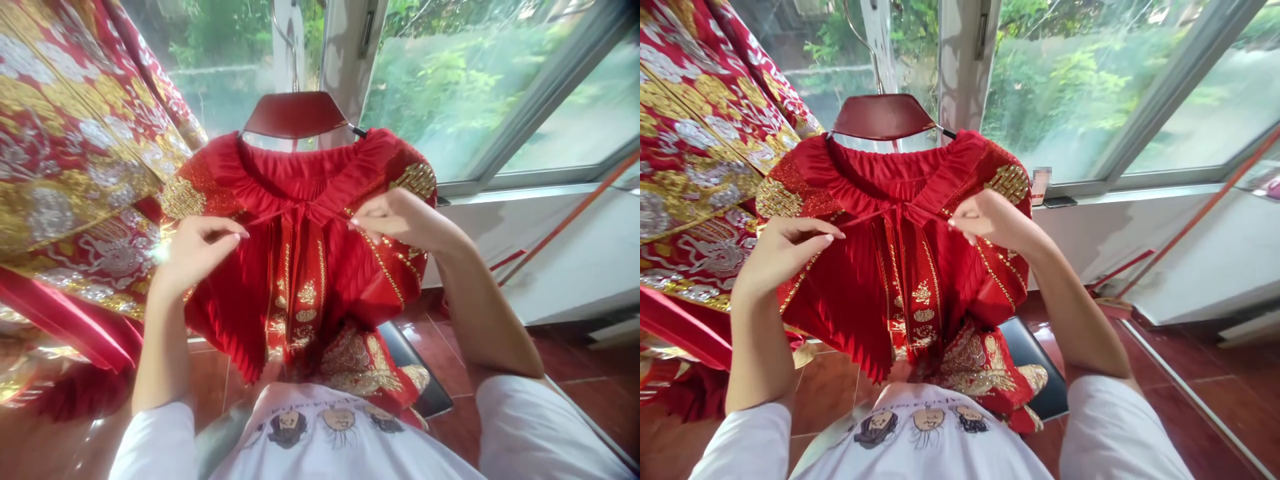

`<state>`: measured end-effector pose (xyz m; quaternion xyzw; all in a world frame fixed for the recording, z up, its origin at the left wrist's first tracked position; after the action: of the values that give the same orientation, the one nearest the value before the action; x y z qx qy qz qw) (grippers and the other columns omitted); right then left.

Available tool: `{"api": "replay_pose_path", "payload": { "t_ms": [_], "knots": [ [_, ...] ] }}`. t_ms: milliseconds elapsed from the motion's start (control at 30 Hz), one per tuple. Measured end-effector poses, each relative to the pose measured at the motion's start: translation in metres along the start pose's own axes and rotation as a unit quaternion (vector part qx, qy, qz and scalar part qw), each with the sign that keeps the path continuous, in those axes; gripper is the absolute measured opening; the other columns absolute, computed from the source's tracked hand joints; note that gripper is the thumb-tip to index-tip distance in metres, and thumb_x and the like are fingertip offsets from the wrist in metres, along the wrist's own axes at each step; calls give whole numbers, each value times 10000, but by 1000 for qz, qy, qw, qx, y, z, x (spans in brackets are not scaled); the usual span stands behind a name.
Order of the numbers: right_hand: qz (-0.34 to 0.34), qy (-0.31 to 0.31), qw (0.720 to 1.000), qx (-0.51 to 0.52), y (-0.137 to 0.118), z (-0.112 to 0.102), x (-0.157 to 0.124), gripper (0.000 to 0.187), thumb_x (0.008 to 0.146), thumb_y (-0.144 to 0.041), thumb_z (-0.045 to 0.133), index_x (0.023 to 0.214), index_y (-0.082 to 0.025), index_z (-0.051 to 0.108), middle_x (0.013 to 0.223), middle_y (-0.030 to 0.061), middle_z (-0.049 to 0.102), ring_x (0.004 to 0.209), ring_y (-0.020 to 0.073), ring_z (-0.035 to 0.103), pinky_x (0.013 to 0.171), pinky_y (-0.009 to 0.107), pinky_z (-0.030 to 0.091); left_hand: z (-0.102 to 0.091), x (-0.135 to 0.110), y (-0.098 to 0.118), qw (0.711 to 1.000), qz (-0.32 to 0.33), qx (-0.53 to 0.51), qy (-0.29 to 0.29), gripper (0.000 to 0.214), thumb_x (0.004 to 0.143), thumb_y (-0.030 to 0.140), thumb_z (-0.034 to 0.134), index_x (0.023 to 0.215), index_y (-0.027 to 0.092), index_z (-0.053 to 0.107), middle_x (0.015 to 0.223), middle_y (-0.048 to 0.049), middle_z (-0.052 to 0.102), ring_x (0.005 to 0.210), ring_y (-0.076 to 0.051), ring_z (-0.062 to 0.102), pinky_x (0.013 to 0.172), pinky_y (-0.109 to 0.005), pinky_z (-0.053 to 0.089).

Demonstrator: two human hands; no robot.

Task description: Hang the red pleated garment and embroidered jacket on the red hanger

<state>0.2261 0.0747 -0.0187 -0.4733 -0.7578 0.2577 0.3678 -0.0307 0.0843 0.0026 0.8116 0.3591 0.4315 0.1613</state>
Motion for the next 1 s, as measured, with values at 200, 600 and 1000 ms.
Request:
{"api": "replay_pose_path", "payload": {
  "t_ms": [200, 600, 1000],
  "knots": [
    [-92, -208, 971, 71, -40, 48, 9, 108, 741, -192, 688, 648, -146, 718, 589, -6, 648, 480, 55, 529, 453, 175, 396, -13, 3, 34, 931, 99, 187, 296, 82, 809, 163, 621, 734, 189, 639, 729, -25, 437, 691, -163, 435, 691, -307, 344],
    [-272, 223, 934, -61, -59, 25, 12, 267, 873, -127, 523, 997, -212, 743, 979, 11, 720, 965, 180, 689, 849, 319, 585, 65, 37, 52, 975, 169, -109, 95, 139, 772, 204, 734, 680, 175, 634, 654, 17, 540, 622, -105, 479, 572, -229, 368],
    [-365, 245, 869, -227, -55, 46, 5, 301, 958, -158, 440, 1043, -205, 725, 1008, 9, 720, 993, 149, 683, 900, 280, 580, 77, 26, 49, 991, 119, 37, 46, 144, 784, 52, 580, 720, 169, 526, 781, 11, 515, 695, -109, 497, 624, -221, 398]
  ]
}}
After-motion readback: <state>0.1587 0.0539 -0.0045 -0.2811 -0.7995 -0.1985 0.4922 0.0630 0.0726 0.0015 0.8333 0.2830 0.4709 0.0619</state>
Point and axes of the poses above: each hand's wrist, its own x-axis towards the middle knuckle, its own z-axis out of the palm, y = z × x, the point moved 10 cm from there along x, towards the middle knuckle
